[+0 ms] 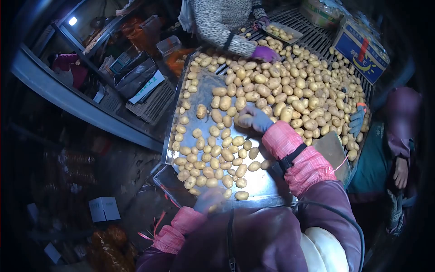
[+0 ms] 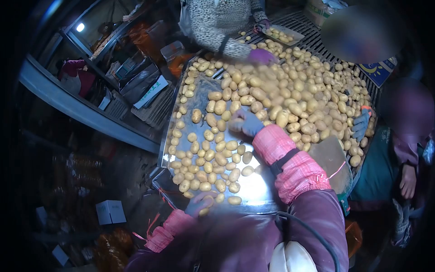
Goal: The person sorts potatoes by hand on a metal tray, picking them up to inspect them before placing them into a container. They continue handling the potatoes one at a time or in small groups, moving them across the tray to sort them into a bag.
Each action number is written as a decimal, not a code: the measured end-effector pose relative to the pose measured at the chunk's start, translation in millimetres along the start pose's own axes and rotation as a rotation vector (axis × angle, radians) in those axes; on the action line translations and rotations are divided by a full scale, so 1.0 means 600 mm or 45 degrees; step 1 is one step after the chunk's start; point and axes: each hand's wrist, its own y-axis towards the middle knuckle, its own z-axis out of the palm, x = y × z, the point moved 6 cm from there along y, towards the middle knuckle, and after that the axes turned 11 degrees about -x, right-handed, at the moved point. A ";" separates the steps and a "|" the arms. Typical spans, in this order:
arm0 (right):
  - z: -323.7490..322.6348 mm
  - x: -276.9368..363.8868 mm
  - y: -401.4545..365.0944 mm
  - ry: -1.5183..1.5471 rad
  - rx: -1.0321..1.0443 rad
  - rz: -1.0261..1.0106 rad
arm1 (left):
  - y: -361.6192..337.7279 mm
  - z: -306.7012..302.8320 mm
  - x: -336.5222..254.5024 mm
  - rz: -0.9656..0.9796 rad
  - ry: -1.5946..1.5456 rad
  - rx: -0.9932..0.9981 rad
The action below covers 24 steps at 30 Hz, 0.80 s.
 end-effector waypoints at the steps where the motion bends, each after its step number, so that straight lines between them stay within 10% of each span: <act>1: -0.002 0.029 0.008 0.133 -0.042 0.406 | 0.005 -0.001 0.005 0.062 0.028 -0.007; 3: 0.010 -0.011 0.087 0.266 0.030 0.191 | 0.009 -0.001 0.007 0.132 0.062 0.038; 10: 0.108 0.096 0.137 -1.602 -0.160 -0.607 | 0.029 0.003 -0.013 0.547 0.350 0.074; 13: 0.120 0.058 0.176 -1.425 0.458 0.200 | 0.024 0.003 0.011 0.118 -0.034 0.096; 16: 0.137 0.086 0.144 -1.678 0.464 -0.120 | 0.022 0.010 -0.008 0.057 -0.038 0.115; 19: 0.135 -0.084 0.177 -1.216 0.242 0.270 | 0.025 0.011 -0.004 0.120 0.019 0.128; 24: 0.145 0.013 0.117 -1.446 0.487 0.148 | 0.020 0.006 -0.008 0.134 0.075 0.113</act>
